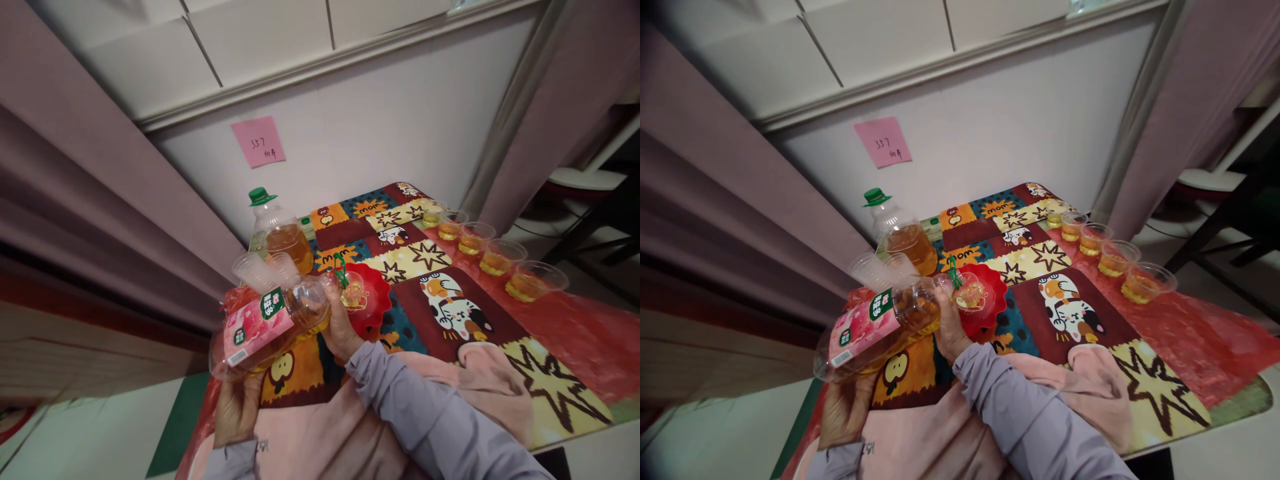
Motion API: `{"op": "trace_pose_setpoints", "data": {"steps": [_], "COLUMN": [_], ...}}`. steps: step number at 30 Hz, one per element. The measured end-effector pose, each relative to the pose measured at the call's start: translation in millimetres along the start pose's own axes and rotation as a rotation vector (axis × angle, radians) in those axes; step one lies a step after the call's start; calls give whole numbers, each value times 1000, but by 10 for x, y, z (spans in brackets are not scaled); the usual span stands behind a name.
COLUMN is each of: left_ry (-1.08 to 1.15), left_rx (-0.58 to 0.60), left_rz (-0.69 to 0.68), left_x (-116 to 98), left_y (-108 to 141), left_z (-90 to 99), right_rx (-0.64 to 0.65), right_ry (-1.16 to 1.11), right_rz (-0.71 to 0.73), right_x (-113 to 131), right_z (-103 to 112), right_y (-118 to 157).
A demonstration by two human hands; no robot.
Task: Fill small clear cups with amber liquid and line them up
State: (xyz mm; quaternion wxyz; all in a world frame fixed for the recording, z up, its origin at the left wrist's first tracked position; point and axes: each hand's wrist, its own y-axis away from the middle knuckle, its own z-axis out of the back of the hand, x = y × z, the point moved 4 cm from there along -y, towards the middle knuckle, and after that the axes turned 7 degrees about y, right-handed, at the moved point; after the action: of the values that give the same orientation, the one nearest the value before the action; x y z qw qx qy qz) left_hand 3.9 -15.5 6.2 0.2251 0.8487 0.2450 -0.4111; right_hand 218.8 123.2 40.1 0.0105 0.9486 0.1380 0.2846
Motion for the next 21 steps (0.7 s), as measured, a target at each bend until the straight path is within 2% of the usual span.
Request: {"op": "trace_pose_setpoints", "data": {"steps": [8, 13, 18, 21], "left_ry": [-71, -101, -101, -100], "left_rx": [-17, 24, 5, -11], "left_rz": [-50, -67, -63, -72], "left_x": [27, 1, -19, -19], "left_y": [-80, -46, 8, 4], "left_z": [174, 87, -33, -41], "right_rx": [2, -24, -32, -20], "right_ry": [-19, -15, -2, -1], "right_rz": [-24, -20, -27, -19], "right_x": [11, 14, 11, 23], "right_z": [-18, -9, 9, 1], "right_y": [3, 2, -2, 7]}}
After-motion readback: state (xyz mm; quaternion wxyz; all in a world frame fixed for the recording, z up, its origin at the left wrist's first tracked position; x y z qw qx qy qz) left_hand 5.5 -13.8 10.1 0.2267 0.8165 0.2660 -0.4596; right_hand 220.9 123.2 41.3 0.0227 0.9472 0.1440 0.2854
